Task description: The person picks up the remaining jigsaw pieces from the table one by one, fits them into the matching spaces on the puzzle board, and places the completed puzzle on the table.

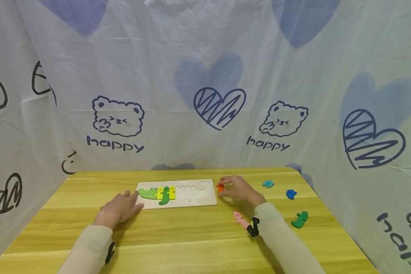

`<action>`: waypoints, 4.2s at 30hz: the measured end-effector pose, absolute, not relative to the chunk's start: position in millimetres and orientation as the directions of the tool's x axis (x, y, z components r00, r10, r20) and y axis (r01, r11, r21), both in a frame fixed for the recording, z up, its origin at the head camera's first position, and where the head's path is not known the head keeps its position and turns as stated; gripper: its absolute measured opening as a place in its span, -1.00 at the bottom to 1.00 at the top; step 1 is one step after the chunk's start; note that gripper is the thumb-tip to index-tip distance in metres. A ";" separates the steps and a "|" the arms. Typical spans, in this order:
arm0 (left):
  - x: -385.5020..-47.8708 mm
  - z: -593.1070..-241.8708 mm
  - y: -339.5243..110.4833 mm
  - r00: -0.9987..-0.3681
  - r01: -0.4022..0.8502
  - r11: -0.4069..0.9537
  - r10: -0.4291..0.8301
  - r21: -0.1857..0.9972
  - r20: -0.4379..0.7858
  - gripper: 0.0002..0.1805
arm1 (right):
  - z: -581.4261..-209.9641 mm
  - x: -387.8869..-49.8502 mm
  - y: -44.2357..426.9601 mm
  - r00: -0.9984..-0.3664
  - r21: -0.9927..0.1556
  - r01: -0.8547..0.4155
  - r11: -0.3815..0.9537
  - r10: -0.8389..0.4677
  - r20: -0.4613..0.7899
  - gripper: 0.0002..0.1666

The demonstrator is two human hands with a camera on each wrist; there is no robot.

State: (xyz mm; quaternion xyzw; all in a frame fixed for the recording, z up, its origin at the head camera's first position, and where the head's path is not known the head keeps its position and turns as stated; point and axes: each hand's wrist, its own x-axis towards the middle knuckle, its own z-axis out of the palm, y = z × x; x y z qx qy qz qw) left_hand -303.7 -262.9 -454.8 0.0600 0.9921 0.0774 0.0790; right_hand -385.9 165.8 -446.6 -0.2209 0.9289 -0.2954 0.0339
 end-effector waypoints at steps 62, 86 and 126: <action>-309.3 -453.4 -242.5 -0.985 0.075 0.976 0.104 0.203 -0.137 -0.18 | -444.5 -381.7 76.0 -0.737 -0.534 -0.608 0.588 -0.668 0.103 -0.53; -310.0 -456.5 -244.7 -0.986 0.086 0.976 0.112 0.199 -0.126 -0.16 | -458.0 -385.4 38.0 -0.724 -0.422 -0.650 0.632 -0.683 0.091 -0.55; -309.3 -455.0 -243.0 -0.986 0.087 0.978 0.111 0.189 -0.120 -0.16 | -454.8 -387.3 26.8 -0.746 -0.417 -0.597 0.685 -0.665 -0.024 -0.45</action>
